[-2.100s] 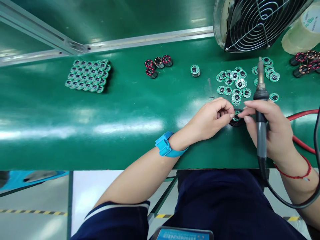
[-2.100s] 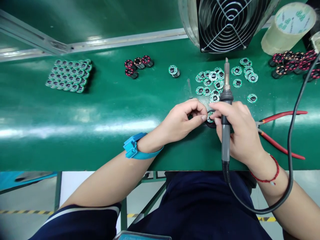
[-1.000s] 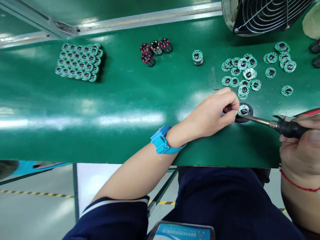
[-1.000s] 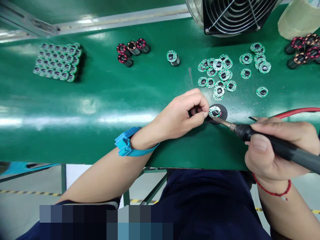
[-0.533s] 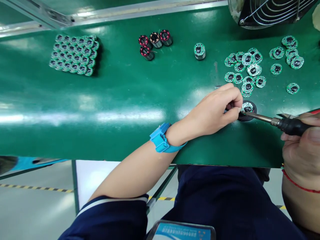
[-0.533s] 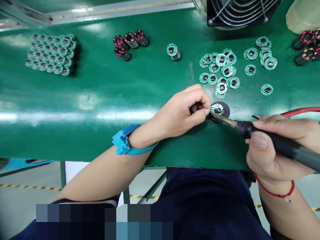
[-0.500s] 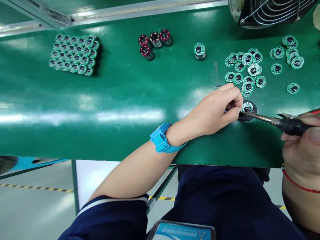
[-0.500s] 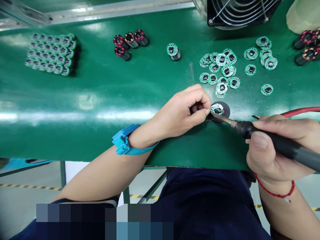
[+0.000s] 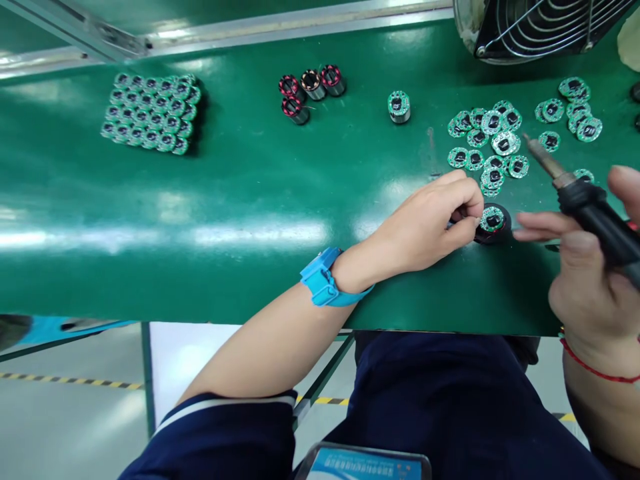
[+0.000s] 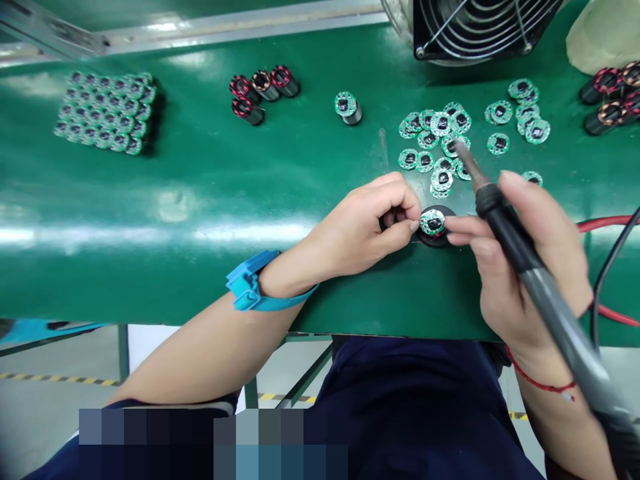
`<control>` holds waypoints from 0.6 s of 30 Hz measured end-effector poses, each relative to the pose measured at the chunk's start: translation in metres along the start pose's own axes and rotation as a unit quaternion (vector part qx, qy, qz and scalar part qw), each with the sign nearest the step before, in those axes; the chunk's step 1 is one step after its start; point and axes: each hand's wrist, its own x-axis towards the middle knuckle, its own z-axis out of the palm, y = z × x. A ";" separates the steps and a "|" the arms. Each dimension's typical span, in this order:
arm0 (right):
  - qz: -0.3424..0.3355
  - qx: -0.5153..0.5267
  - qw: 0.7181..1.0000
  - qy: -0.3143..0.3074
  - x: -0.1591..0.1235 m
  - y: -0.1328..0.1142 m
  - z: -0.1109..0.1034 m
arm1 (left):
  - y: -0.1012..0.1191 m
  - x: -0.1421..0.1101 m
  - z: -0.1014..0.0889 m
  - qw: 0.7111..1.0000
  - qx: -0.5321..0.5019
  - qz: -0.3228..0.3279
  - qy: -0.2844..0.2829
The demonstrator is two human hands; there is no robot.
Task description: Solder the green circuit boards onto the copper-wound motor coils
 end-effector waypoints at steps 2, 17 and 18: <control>-0.024 -0.051 0.998 0.009 0.008 -0.006 0.007 | -0.002 0.000 0.000 1.000 -0.002 0.010 0.002; -0.036 -0.151 0.976 -0.154 0.014 -0.002 0.013 | 0.006 -0.004 -0.009 0.996 0.070 0.008 -0.057; -0.037 -0.155 0.975 -0.157 0.014 -0.002 0.013 | 0.007 -0.005 -0.009 0.995 0.075 0.012 -0.063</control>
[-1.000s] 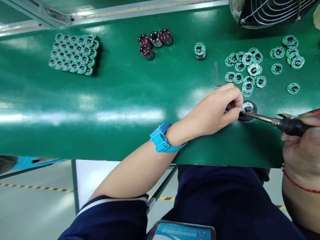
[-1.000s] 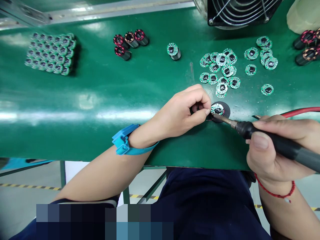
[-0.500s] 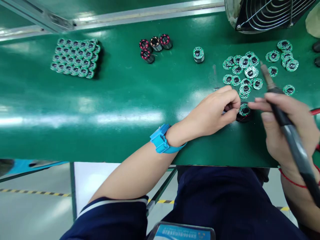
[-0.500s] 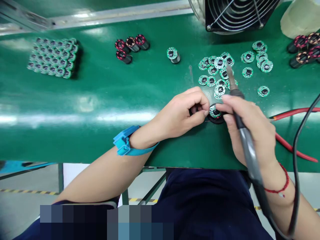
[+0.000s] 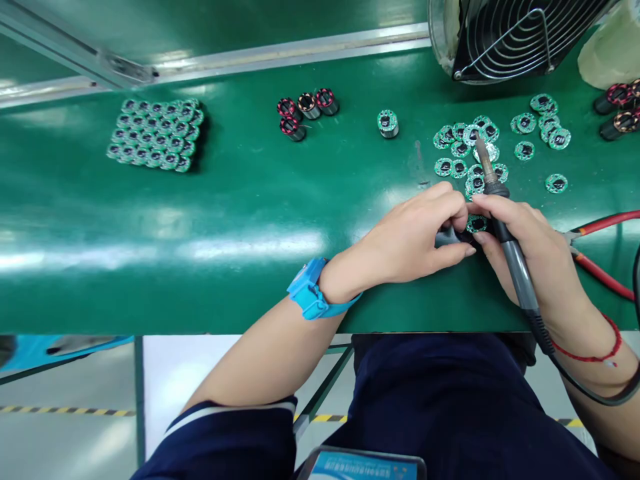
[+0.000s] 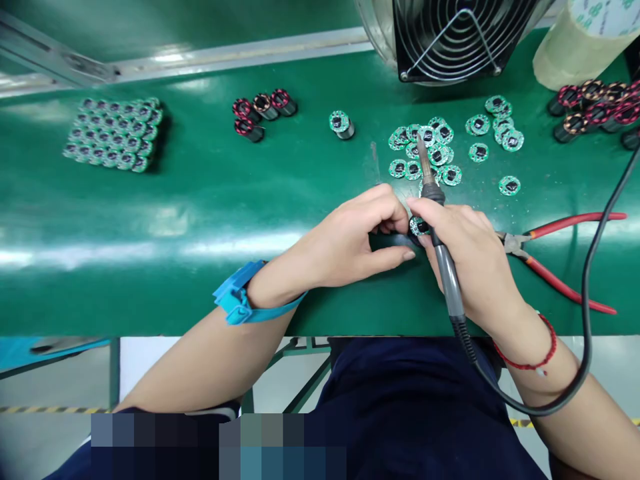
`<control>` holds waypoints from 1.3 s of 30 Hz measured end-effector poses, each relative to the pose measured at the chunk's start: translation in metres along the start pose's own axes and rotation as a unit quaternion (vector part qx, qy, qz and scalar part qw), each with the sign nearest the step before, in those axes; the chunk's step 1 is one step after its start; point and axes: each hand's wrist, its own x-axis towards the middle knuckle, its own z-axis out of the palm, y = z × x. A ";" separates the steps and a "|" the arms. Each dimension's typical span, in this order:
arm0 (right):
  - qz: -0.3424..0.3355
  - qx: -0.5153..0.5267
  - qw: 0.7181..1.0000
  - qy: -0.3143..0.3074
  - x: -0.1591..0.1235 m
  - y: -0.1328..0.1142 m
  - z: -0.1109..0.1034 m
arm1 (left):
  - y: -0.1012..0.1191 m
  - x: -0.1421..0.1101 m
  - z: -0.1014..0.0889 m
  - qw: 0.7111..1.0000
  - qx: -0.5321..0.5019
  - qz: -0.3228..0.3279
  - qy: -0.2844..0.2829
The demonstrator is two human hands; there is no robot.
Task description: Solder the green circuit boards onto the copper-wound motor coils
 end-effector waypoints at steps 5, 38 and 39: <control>-0.007 -0.010 1.000 -0.004 0.000 0.002 0.001 | 0.000 0.000 0.006 0.999 0.015 0.028 0.007; -0.014 -0.036 0.999 -0.014 0.003 0.003 0.001 | -0.003 0.007 0.019 0.985 -0.120 -0.063 0.109; -0.016 -0.030 0.999 -0.010 0.003 0.003 0.001 | -0.003 0.007 0.020 0.982 -0.132 -0.067 0.117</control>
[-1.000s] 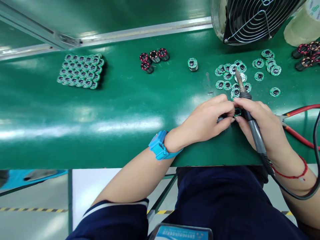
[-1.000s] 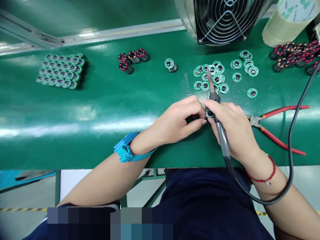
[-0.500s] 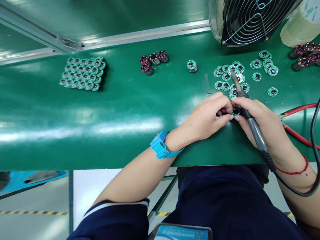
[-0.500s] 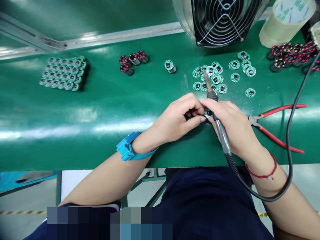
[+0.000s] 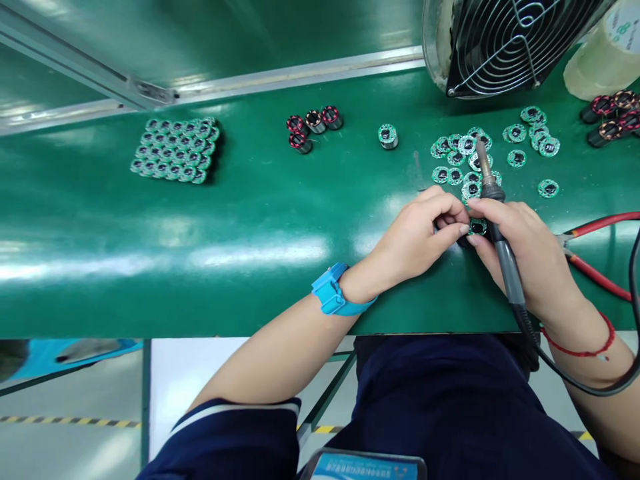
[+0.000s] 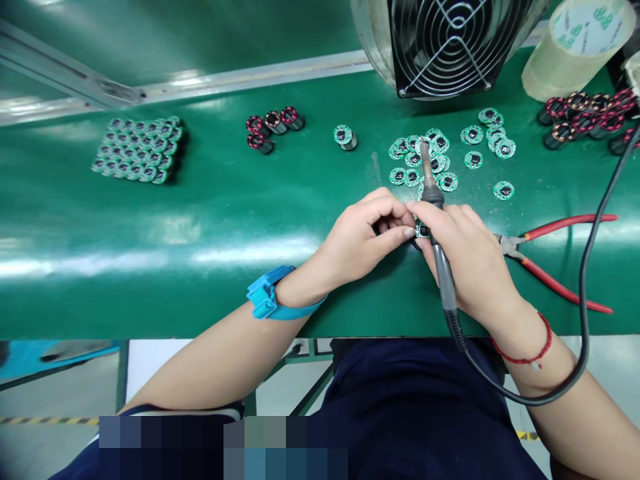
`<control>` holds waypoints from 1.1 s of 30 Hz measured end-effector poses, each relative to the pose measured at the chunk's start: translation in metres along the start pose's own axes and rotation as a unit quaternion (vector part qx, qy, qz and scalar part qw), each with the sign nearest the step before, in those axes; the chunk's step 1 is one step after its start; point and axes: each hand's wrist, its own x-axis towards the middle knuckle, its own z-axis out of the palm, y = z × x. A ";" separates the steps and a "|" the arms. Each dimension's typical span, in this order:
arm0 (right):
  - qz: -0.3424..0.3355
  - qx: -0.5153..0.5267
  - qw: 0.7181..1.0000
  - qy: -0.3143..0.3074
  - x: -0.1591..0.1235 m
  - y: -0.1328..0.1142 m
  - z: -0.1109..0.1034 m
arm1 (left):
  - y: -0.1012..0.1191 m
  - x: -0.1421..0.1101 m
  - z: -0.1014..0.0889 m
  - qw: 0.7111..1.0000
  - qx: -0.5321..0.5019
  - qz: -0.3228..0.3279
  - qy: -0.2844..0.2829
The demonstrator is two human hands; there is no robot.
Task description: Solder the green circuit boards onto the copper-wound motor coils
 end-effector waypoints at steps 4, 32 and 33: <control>-0.015 0.019 0.999 0.032 -0.002 0.000 -0.004 | 0.000 0.002 0.003 0.999 -0.030 -0.018 0.011; 0.028 0.128 0.945 0.300 -0.015 0.002 -0.007 | 0.002 0.004 0.000 0.999 0.030 -0.026 0.018; 0.042 0.133 0.942 0.306 -0.018 0.002 -0.006 | 0.003 0.004 0.000 0.999 0.031 -0.027 0.019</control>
